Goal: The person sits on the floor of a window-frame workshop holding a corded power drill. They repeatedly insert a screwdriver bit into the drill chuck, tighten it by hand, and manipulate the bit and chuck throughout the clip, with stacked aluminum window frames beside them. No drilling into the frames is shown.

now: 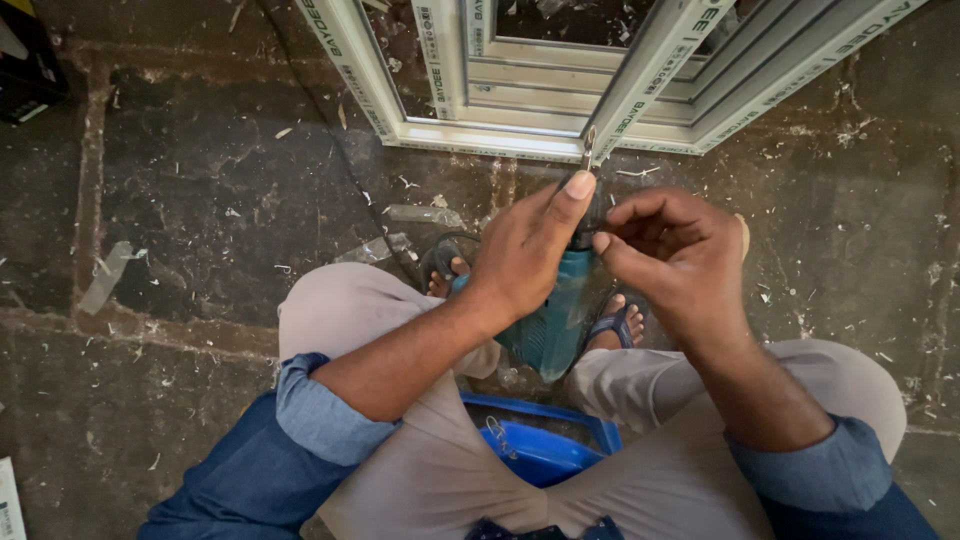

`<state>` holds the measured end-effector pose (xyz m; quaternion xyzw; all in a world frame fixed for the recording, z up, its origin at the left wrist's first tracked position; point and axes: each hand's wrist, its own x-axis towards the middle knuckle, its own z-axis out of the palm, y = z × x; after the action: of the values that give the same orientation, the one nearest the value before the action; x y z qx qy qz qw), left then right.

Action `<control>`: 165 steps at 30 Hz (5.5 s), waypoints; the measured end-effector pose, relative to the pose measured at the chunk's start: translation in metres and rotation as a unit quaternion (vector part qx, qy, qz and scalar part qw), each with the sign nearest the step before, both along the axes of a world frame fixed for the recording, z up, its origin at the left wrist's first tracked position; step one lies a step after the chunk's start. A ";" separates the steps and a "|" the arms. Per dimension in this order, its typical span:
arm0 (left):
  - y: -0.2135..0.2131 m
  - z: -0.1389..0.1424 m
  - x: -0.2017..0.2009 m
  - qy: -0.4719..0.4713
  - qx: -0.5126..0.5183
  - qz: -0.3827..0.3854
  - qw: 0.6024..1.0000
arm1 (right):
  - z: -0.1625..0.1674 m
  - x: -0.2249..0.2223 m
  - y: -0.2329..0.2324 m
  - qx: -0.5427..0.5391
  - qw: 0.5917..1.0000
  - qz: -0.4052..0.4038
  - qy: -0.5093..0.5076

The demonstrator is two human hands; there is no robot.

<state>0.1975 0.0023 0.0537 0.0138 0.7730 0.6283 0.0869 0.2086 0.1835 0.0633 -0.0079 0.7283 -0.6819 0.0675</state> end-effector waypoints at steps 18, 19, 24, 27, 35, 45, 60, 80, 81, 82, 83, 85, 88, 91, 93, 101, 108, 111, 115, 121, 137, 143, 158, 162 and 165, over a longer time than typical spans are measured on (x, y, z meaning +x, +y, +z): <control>-0.003 0.000 -0.001 -0.015 0.006 -0.005 1.000 | -0.008 -0.002 0.002 -0.022 1.000 0.006 0.005; -0.003 0.001 -0.001 -0.015 0.004 -0.005 1.000 | -0.009 -0.002 0.002 -0.019 1.000 0.006 0.005; -0.004 -0.001 0.000 -0.016 0.000 0.003 1.000 | -0.009 -0.001 0.001 -0.015 1.000 -0.002 0.000; -0.002 -0.001 -0.001 -0.006 0.013 0.006 1.000 | -0.009 -0.002 0.001 -0.024 1.000 0.001 -0.004; -0.001 -0.001 -0.002 -0.001 0.012 -0.003 1.000 | -0.004 -0.003 0.003 -0.034 0.999 0.008 -0.010; -0.003 -0.001 -0.002 -0.030 -0.005 0.000 1.000 | -0.003 -0.003 0.001 -0.017 1.000 0.014 -0.011; -0.001 -0.004 -0.004 -0.012 -0.002 0.001 1.000 | -0.006 -0.004 0.003 -0.043 0.999 0.022 -0.011; -0.003 -0.004 -0.001 -0.012 -0.001 0.001 1.000 | -0.005 -0.003 0.004 -0.034 0.999 0.032 -0.005; -0.002 -0.004 -0.001 -0.012 0.001 0.001 1.000 | -0.005 -0.003 0.004 -0.032 0.999 0.030 -0.008; -0.002 -0.004 -0.001 -0.012 0.003 0.000 1.000 | -0.005 -0.003 0.004 -0.030 0.999 0.027 -0.011; -0.002 -0.004 -0.002 -0.012 0.002 0.001 1.000 | -0.005 -0.003 0.004 -0.034 0.999 0.029 -0.011; -0.001 -0.003 -0.003 -0.014 -0.002 0.003 1.000 | -0.005 -0.004 0.004 -0.043 0.999 0.032 -0.011; -0.001 -0.003 -0.003 -0.015 0.009 0.004 1.000 | -0.006 -0.004 0.004 -0.050 0.998 0.039 -0.010; -0.001 -0.003 -0.002 -0.005 0.011 0.006 1.000 | -0.006 -0.003 0.004 -0.034 0.999 0.029 -0.011; 0.000 -0.003 -0.001 -0.021 -0.003 0.005 1.000 | -0.006 -0.003 0.004 -0.027 0.999 0.024 -0.012; -0.002 -0.004 -0.003 -0.014 0.000 0.001 1.000 | -0.005 -0.004 0.003 -0.030 0.999 0.029 -0.010; -0.002 -0.007 -0.001 -0.008 0.031 -0.002 0.999 | -0.009 -0.009 0.015 -0.091 0.995 0.037 -0.021; -0.001 -0.009 -0.002 -0.004 0.039 -0.002 0.999 | -0.012 -0.013 0.019 -0.092 0.995 0.022 0.025; -0.001 -0.008 -0.001 -0.050 0.103 -0.023 0.993 | -0.009 -0.018 0.028 -0.078 0.993 -0.020 0.085; 0.000 -0.007 0.000 -0.075 0.117 -0.016 0.990 | -0.005 -0.015 0.027 -0.061 0.995 0.016 0.077; 0.001 -0.007 -0.004 -0.035 0.073 -0.005 0.997 | -0.028 -0.019 0.052 -0.433 0.870 0.234 0.020; 0.000 -0.005 -0.004 -0.033 0.073 -0.002 0.997 | -0.028 -0.019 0.050 -0.448 0.861 0.241 0.013; -0.005 -0.029 0.000 0.001 0.113 -0.019 0.993 | -0.038 -0.018 0.028 -0.364 0.931 0.018 -0.036; -0.004 -0.025 0.001 -0.106 0.164 -0.002 0.981 | -0.030 -0.025 0.020 -0.239 0.969 -0.051 -0.013; -0.002 -0.025 0.001 -0.114 0.162 0.015 0.980 | -0.025 -0.027 0.020 -0.210 0.976 -0.053 0.003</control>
<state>0.1982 0.0000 0.0284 -0.0554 0.6461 0.7440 0.1611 0.1815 0.2038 0.0380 0.0150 0.5681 -0.8225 0.0256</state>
